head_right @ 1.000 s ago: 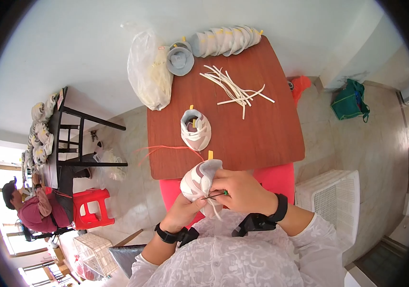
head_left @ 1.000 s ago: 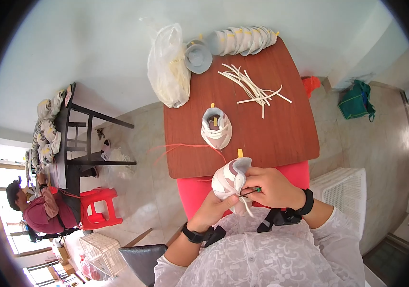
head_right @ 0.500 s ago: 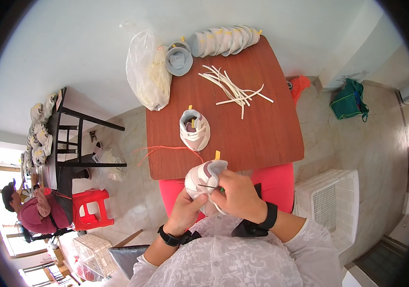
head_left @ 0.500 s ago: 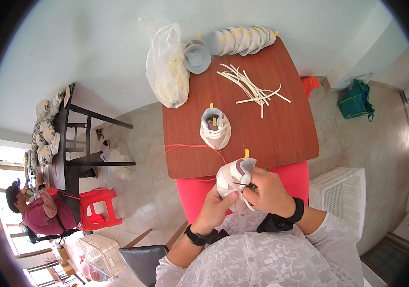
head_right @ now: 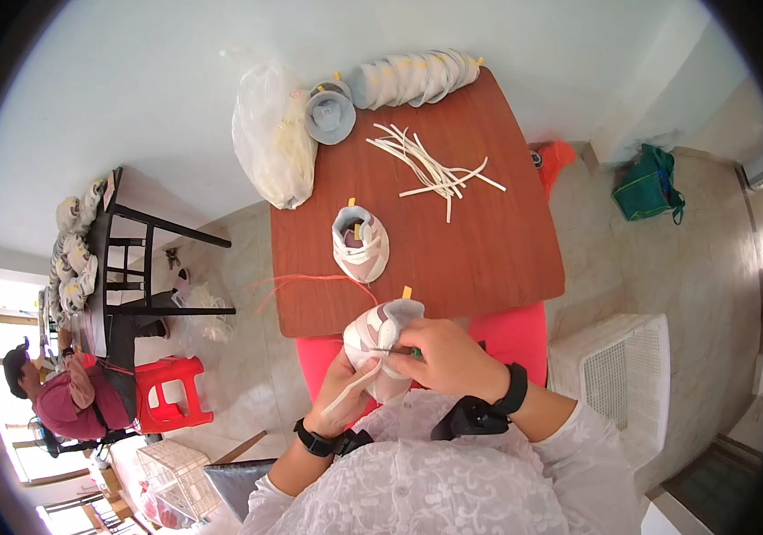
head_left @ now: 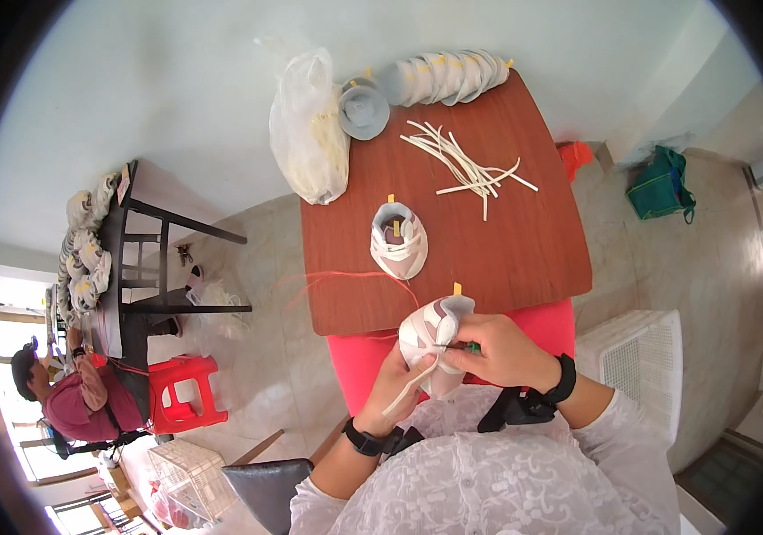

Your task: Lacing a small shoe using a pulling tool.

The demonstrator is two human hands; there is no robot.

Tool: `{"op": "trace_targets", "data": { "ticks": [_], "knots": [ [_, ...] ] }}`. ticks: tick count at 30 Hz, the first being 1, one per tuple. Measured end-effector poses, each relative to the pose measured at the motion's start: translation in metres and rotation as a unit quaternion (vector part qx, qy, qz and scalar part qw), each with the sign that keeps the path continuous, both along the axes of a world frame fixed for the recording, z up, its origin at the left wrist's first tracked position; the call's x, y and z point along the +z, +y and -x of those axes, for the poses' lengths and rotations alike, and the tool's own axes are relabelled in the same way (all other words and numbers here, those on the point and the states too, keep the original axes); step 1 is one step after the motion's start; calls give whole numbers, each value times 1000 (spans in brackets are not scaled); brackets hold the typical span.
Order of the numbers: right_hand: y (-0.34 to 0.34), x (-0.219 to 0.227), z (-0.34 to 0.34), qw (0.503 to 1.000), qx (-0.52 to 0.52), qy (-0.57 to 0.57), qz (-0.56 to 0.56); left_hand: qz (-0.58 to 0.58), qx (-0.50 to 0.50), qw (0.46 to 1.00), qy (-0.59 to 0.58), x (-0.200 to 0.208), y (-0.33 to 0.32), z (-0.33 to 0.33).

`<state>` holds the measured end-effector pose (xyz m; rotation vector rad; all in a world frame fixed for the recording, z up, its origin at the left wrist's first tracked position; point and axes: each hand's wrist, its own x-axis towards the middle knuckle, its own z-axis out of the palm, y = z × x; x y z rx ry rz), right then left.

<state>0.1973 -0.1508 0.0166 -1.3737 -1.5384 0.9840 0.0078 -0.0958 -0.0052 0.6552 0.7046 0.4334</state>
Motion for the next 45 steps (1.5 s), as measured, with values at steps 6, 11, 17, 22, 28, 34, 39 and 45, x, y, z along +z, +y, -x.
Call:
{"op": "trace_targets", "data": {
  "ticks": [6, 11, 17, 22, 28, 34, 39, 45],
  "knots": [
    [-1, -2, 4, 996, -54, 69, 34, -36, -23, 999, -11, -4, 1, 5],
    [-5, -5, 13, 992, -85, 87, 42, -5, -59, 997, -49, -3, 2, 8],
    [3, 16, 1, 983, -175, 43, -49, 26, 26, 997, -71, -5, 17, 13],
    [-11, 6, 9, 992, -104, -27, -68, 18, 78, 994, -72, -7, 20, 9],
    [-15, 3, 38, 976, -145, -18, -162, -55, 108, 992, -36, -10, 3, -3],
    [-11, -5, 17, 931, -201, 277, 126, -14, 94, 990, -109, -6, 3, 3],
    [-11, 5, 6, 943, -145, 257, 154, 38, 87, 985, -146, -8, 5, 7],
    [-14, -2, -2, 934, -265, 233, 61, 18, 87, 993, -84, -8, 14, 15]
  ]
}}
